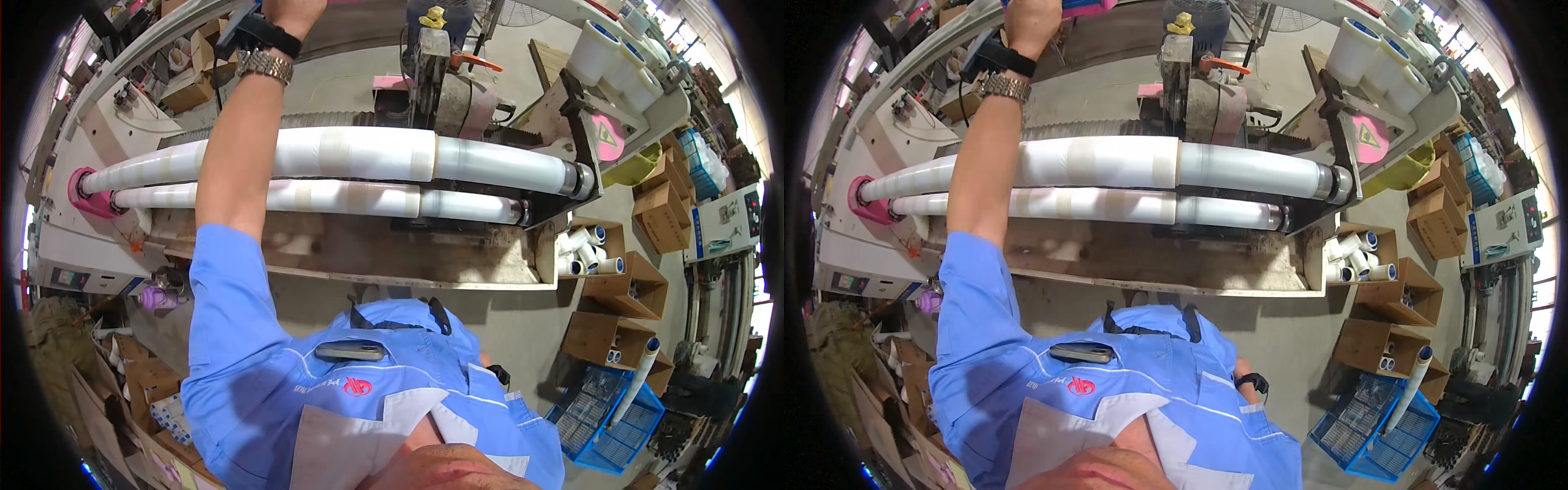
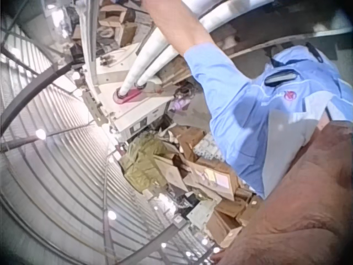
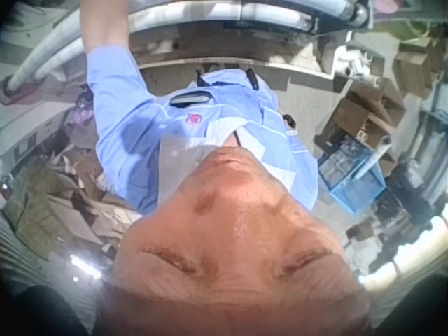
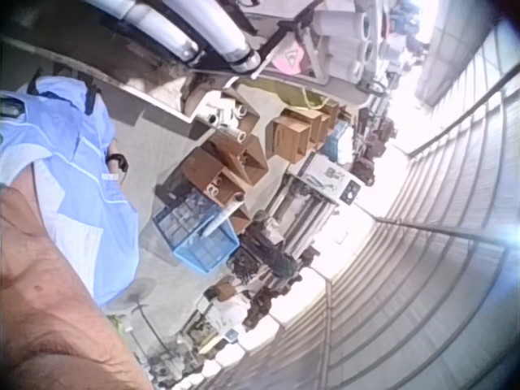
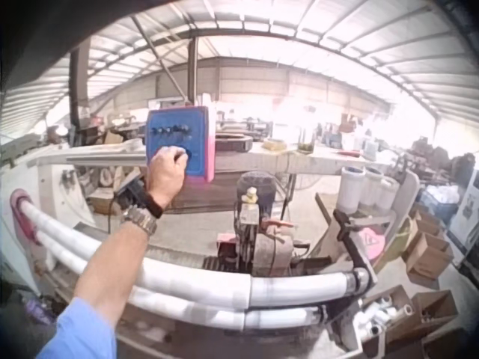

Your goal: Operating a winding machine to manufacture rolls of film, including loading cardboard cores and removing finished rolls.

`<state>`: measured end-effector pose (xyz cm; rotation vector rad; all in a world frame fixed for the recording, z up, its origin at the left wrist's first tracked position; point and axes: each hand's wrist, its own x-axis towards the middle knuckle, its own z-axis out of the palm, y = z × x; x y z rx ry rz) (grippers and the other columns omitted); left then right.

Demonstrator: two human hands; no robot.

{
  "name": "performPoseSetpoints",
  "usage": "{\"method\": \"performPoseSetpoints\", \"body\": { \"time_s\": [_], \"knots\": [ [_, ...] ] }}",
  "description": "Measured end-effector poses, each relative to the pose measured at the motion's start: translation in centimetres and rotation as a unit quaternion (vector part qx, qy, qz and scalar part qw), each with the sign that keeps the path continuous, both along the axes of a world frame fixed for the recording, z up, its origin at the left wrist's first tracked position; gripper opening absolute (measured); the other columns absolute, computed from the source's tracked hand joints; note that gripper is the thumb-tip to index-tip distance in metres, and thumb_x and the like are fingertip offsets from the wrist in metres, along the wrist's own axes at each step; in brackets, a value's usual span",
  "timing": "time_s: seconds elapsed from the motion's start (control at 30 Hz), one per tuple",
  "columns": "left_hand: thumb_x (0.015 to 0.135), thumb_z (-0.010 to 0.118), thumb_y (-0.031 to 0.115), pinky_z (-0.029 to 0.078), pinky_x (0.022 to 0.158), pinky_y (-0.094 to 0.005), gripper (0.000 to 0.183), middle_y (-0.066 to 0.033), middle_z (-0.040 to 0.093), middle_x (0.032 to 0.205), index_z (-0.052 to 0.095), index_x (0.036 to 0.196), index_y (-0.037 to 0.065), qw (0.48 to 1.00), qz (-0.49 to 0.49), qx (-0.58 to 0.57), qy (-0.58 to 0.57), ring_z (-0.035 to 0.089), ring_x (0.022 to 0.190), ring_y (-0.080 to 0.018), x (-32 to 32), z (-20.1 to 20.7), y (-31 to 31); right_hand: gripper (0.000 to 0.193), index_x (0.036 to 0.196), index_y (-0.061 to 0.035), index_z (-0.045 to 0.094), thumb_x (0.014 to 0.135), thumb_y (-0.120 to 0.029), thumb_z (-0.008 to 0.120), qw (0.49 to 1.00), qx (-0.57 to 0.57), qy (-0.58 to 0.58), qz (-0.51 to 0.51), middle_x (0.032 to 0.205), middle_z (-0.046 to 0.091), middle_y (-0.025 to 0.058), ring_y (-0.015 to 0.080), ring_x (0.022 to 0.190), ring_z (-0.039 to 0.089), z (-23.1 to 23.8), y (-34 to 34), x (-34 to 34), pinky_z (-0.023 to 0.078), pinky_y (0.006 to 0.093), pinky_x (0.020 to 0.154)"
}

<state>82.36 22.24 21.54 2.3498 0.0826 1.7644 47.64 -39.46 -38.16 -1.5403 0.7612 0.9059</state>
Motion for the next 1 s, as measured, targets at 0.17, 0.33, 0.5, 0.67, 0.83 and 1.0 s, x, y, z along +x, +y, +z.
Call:
{"method": "performPoseSetpoints", "body": {
  "time_s": [0.17, 0.33, 0.5, 0.67, 0.83, 1.0],
  "knots": [
    [0.085, 0.063, 0.020, 0.051, 0.076, -0.0439, 0.018, -0.0200, 0.067, 0.086, 0.070, 0.084, 0.004, 1.000, 0.001, -0.020, 0.016, 0.065, 0.085, -0.0372, -0.7, 1.1, 1.1, 0.031, 0.106, 0.0067, 0.067, 0.091, -0.018, 0.057, 1.000, 0.013, -0.001, 0.010, 0.097, 0.069, 0.0152, 0.0222, 0.084, 0.064, -2.3, -0.9, -0.3, 0.052, 0.0364, 0.074],
    [0.084, 0.063, 0.020, 0.051, 0.073, -0.0422, 0.019, -0.0194, 0.068, 0.085, 0.071, 0.083, 0.003, 0.999, -0.040, -0.015, 0.013, 0.066, 0.083, -0.0363, 1.5, 1.1, 1.2, 0.031, 0.106, 0.0057, 0.067, 0.093, -0.020, 0.055, 0.998, -0.052, -0.006, 0.031, 0.096, 0.069, 0.0140, 0.0224, 0.083, 0.064, -4.9, -3.1, -2.3, 0.051, 0.0367, 0.072],
    [0.084, 0.064, 0.021, 0.052, 0.071, -0.0414, 0.019, -0.0182, 0.069, 0.085, 0.071, 0.083, 0.004, 1.000, -0.020, -0.004, -0.005, 0.066, 0.082, -0.0355, 0.9, 1.1, 1.4, 0.031, 0.107, 0.0046, 0.066, 0.095, -0.020, 0.052, 0.998, -0.014, 0.013, -0.052, 0.097, 0.070, 0.0127, 0.0238, 0.084, 0.065, -2.5, -2.8, -1.1, 0.052, 0.0364, 0.074],
    [0.082, 0.067, 0.019, 0.052, 0.070, -0.0393, 0.019, -0.0173, 0.068, 0.081, 0.070, 0.091, 0.002, 0.999, -0.016, -0.027, -0.012, 0.066, 0.079, -0.0313, -0.4, 1.2, 1.7, 0.032, 0.110, 0.0045, 0.064, 0.096, -0.021, 0.050, 0.997, 0.020, 0.045, -0.065, 0.098, 0.070, 0.0127, 0.0244, 0.086, 0.066, 5.4, 1.7, 3.7, 0.052, 0.0357, 0.076],
    [0.082, 0.068, 0.013, 0.052, 0.076, -0.0370, 0.030, -0.0162, 0.067, 0.091, 0.063, 0.108, 0.001, 0.994, -0.058, -0.050, -0.072, 0.066, 0.085, -0.0277, -0.5, 2.9, 0.4, 0.026, 0.111, 0.0043, 0.063, 0.095, -0.015, 0.055, 0.999, 0.006, -0.037, -0.017, 0.100, 0.069, 0.0139, 0.0232, 0.089, 0.067, 9.6, 4.5, 6.0, 0.054, 0.0345, 0.078],
    [0.083, 0.067, 0.011, 0.049, 0.092, -0.0355, 0.036, -0.0200, 0.066, 0.104, 0.059, 0.116, -0.001, 0.969, -0.177, -0.079, -0.151, 0.063, 0.104, -0.0296, 0.6, 4.1, -0.5, 0.027, 0.113, 0.0041, 0.062, 0.094, -0.015, 0.062, 0.991, 0.094, -0.080, -0.053, 0.096, 0.068, 0.0120, 0.0190, 0.083, 0.066, 9.9, 7.8, 11.5, 0.054, 0.0292, 0.073]
  ]
}}
